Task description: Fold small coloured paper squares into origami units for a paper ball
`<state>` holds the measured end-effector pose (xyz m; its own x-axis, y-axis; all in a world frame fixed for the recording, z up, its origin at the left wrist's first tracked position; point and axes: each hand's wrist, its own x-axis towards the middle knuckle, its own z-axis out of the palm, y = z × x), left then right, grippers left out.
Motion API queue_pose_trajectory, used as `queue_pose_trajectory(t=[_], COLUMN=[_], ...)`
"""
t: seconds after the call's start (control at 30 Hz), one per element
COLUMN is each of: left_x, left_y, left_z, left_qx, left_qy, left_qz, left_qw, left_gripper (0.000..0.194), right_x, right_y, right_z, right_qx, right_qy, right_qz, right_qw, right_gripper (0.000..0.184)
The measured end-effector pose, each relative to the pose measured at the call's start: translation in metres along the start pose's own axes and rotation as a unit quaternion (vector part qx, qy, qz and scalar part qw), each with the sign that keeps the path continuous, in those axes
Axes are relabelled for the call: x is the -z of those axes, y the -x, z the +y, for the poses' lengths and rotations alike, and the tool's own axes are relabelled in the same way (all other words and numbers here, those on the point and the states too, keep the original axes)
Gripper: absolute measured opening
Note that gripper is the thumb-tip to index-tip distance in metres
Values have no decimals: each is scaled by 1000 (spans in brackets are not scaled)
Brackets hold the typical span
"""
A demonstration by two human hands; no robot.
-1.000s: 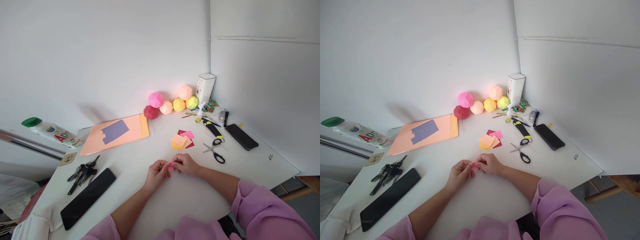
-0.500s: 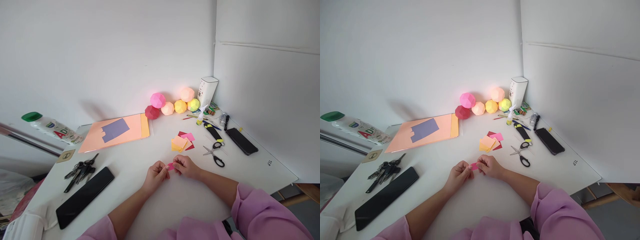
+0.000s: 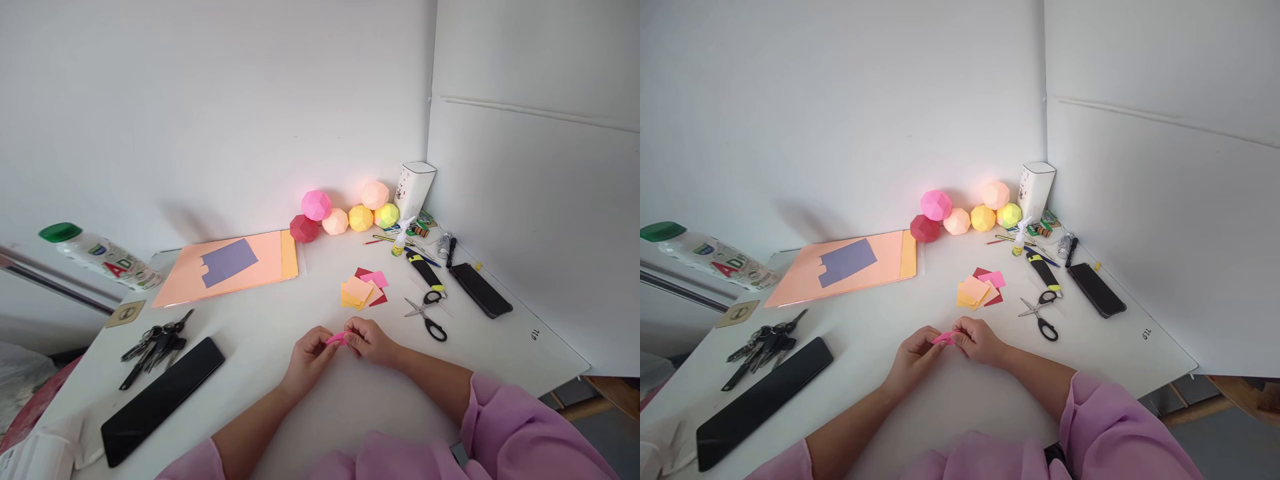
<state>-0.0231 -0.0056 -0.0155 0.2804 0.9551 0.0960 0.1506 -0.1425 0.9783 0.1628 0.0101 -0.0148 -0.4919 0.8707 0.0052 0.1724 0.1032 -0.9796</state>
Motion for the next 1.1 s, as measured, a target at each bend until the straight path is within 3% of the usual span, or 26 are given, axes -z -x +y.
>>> queue_pose_trajectory(t=[0.27, 0.43, 0.53, 0.6, 0.67, 0.8, 1.1], left_x=[1, 2, 2, 1, 2, 3, 2], left_y=[1, 3, 5, 4, 3, 0, -3], left_z=[0, 8, 13, 16, 17, 15, 16], left_qx=[12, -19, -56, -41, -8, 47, 73], left_qy=[-12, -39, -30, -22, -28, -9, 44], left_qz=[26, 16, -42, -64, -59, -47, -36], left_qw=[1000, 999, 997, 997, 998, 998, 996], left_gripper=[38, 44, 43, 44, 47, 47, 40], right_x=[1, -1, -3, -3, -4, -4, -4], right_y=[0, 1, 2, 2, 4, 6, 6], right_z=[-3, 2, 3, 4, 3, 0, 0], right_qx=[-2, 43, 165, 246, 284, 294, 307], right_qy=[-2, 50, 171, 248, 306, 371, 405], right_qz=[4, 88, 144, 139, 115, 77, 96], right_qw=[1000, 994, 961, 927, 901, 878, 856], right_gripper=[30, 25, 19, 17, 18, 25, 30])
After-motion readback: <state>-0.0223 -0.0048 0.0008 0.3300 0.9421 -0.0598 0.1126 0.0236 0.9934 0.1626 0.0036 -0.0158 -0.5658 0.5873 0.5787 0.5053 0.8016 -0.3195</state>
